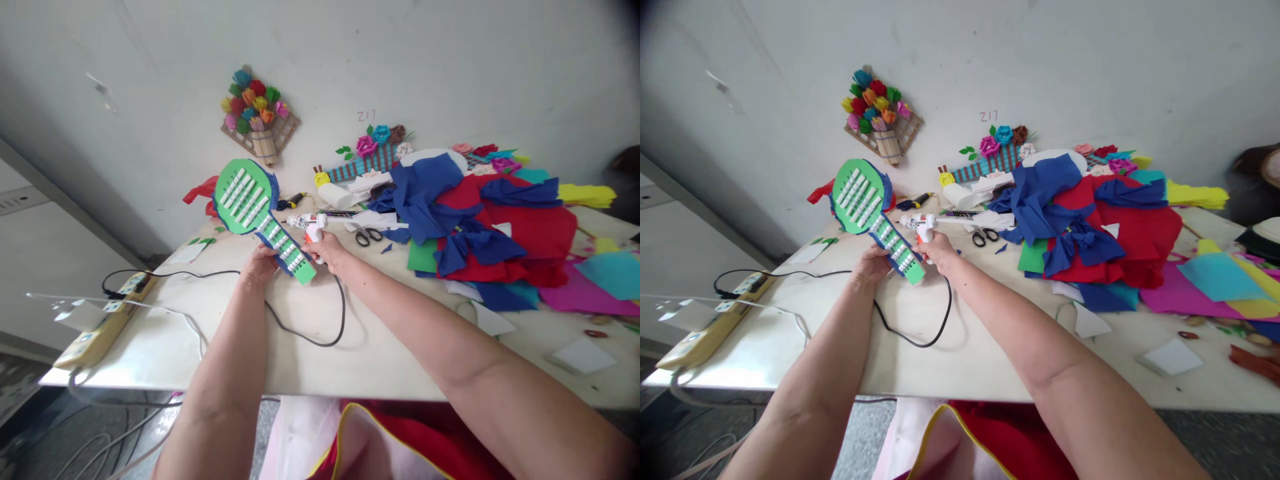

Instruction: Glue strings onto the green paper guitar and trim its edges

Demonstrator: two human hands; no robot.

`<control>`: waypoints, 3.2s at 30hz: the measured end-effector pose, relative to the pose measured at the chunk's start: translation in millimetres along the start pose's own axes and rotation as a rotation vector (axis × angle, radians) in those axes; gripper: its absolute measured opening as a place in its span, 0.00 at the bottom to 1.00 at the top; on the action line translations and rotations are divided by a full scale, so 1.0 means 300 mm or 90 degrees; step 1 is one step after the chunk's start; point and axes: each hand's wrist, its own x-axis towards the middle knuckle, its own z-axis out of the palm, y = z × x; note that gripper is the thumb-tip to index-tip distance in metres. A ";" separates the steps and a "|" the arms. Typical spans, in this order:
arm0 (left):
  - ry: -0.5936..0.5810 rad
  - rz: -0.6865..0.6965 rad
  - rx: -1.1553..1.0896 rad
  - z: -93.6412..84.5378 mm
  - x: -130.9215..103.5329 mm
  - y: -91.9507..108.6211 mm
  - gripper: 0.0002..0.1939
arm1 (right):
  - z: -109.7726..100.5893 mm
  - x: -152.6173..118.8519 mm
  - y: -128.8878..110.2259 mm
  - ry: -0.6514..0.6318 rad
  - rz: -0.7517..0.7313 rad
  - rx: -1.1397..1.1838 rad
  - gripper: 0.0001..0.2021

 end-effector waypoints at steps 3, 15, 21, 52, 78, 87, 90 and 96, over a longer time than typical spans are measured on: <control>-0.008 0.001 0.001 0.007 -0.007 0.003 0.17 | 0.003 0.003 0.008 0.003 0.005 0.003 0.11; -0.041 0.001 -0.014 0.026 -0.025 0.015 0.19 | 0.047 -0.020 0.025 0.039 -0.036 -0.048 0.10; -0.024 0.006 -0.035 0.002 -0.015 0.012 0.17 | 0.021 -0.020 -0.026 0.031 -0.030 -0.068 0.05; 0.074 -0.008 -0.097 -0.005 0.003 0.007 0.23 | -0.165 -0.001 -0.167 -0.268 -0.086 -0.343 0.19; 0.078 -0.005 -0.098 -0.010 0.008 0.001 0.15 | -0.145 -0.004 -0.166 -0.198 -0.108 -0.420 0.18; 0.079 -0.006 -0.103 -0.010 0.010 0.001 0.15 | -0.142 -0.005 -0.168 -0.186 -0.094 -0.432 0.17; 0.077 -0.005 -0.107 -0.009 0.008 0.002 0.15 | -0.147 -0.003 -0.164 -0.194 -0.099 -0.426 0.16; 0.070 -0.012 -0.101 -0.001 -0.002 0.009 0.15 | -0.139 -0.011 -0.168 -0.180 -0.094 -0.412 0.15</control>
